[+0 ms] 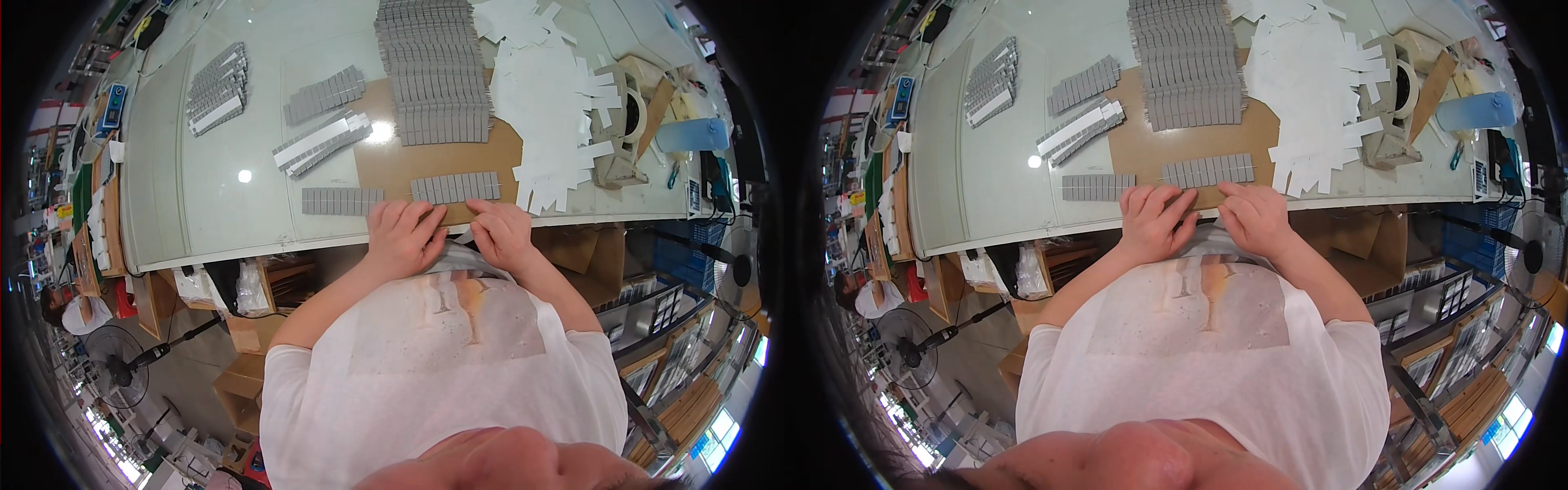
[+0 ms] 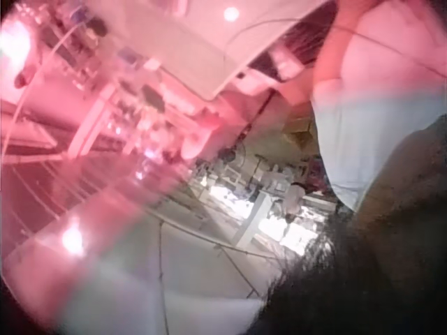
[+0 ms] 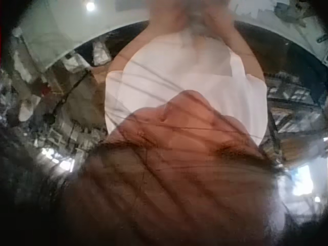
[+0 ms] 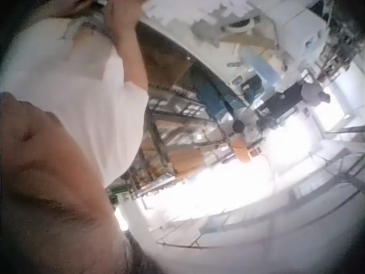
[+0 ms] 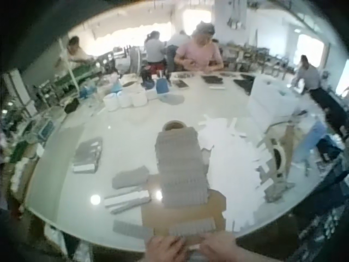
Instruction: Assembling small white paper or plastic strips onto grey corrugated components at a factory workbench using scissors and tape.
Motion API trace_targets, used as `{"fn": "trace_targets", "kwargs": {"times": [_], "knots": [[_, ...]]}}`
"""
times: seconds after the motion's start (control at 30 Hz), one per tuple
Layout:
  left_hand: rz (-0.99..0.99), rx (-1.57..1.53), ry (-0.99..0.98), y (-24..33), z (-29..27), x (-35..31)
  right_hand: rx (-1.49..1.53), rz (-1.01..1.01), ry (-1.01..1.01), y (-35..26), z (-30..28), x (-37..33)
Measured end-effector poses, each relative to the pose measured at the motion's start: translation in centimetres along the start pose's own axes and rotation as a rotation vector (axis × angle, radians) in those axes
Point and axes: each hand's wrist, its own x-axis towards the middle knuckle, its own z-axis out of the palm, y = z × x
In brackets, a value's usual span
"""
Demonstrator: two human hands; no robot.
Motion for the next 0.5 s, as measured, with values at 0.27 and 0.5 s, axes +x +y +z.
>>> {"fn": "trace_targets", "kwargs": {"times": [0.27,0.5], "knots": [[0.003,0.022,0.013,0.0,0.3,-0.2,0.030,-0.065,-0.129,-0.7,0.9,1.1],[0.010,0.027,0.024,0.0,0.4,-0.1,0.030,-0.065,-0.111,-0.5,1.2,1.0]]}}
